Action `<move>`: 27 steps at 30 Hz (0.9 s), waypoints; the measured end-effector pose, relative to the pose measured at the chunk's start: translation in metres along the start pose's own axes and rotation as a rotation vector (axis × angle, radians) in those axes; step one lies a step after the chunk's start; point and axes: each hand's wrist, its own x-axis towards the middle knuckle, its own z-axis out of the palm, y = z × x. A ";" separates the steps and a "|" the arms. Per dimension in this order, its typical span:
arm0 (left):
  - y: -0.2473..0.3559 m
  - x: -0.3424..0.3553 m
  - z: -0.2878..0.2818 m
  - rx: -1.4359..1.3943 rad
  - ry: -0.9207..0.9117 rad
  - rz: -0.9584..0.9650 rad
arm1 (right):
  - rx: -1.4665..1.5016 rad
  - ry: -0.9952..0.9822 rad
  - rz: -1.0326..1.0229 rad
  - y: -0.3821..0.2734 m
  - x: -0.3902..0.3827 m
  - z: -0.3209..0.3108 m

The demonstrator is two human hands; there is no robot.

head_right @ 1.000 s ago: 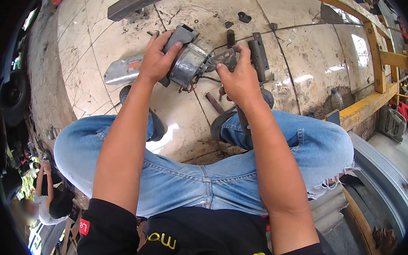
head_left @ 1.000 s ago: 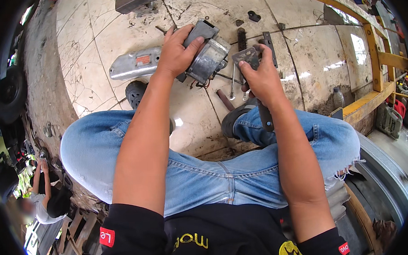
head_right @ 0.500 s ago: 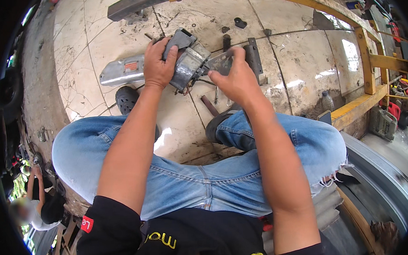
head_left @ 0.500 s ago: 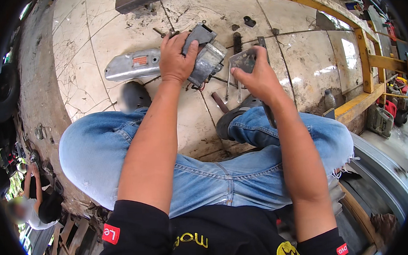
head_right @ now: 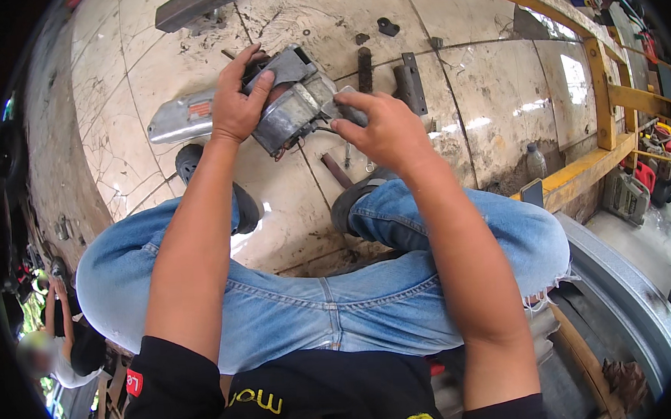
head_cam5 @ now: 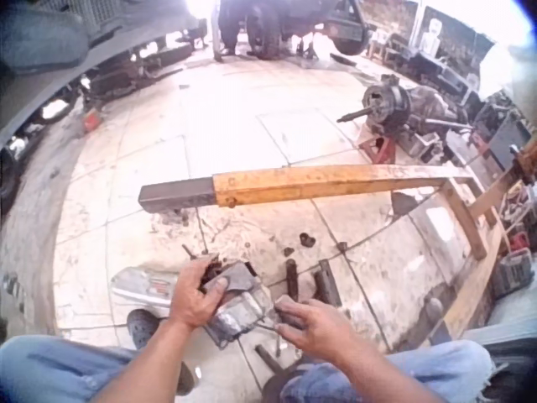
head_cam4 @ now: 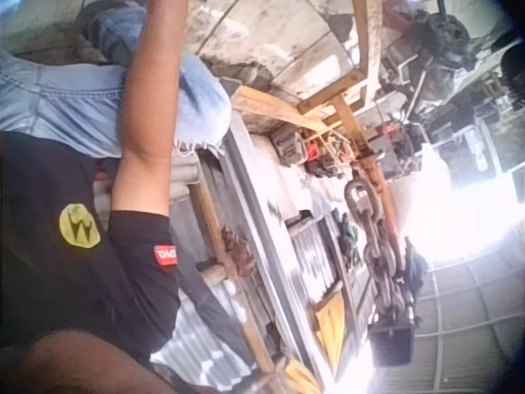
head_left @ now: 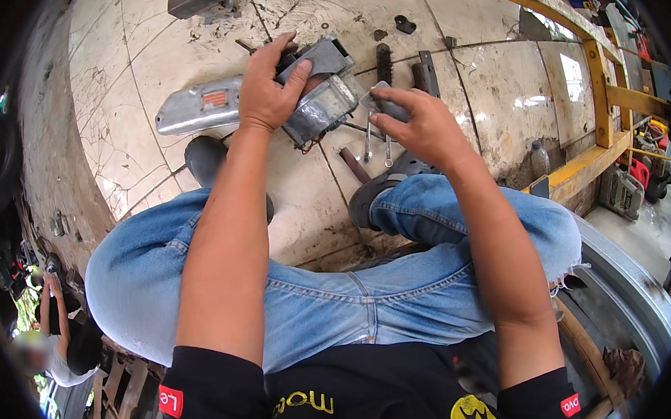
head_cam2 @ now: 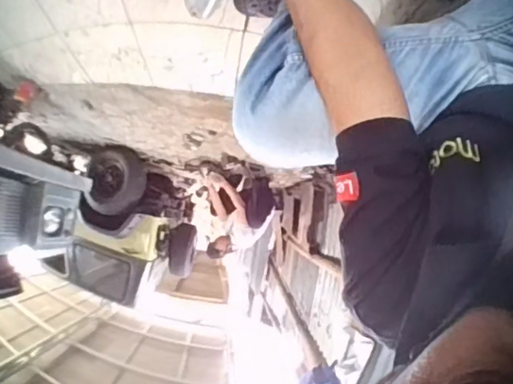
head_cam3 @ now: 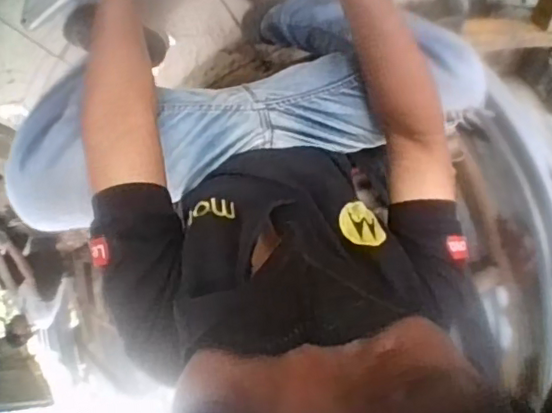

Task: The person sits on the floor and uses a wire brush and a wrench to clean and adjust a metallic mechanical part. The person repeatedly scrubs the surface and rotates the part to access different areas.

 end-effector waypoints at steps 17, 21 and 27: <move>0.001 -0.002 0.005 0.128 0.010 -0.073 | -0.167 -0.101 0.084 -0.029 -0.003 -0.002; -0.002 -0.002 0.006 0.111 0.016 -0.099 | -0.122 -0.103 0.139 -0.031 0.000 0.002; -0.004 -0.002 0.005 0.098 0.019 -0.093 | -0.130 -0.111 0.092 -0.036 0.007 -0.001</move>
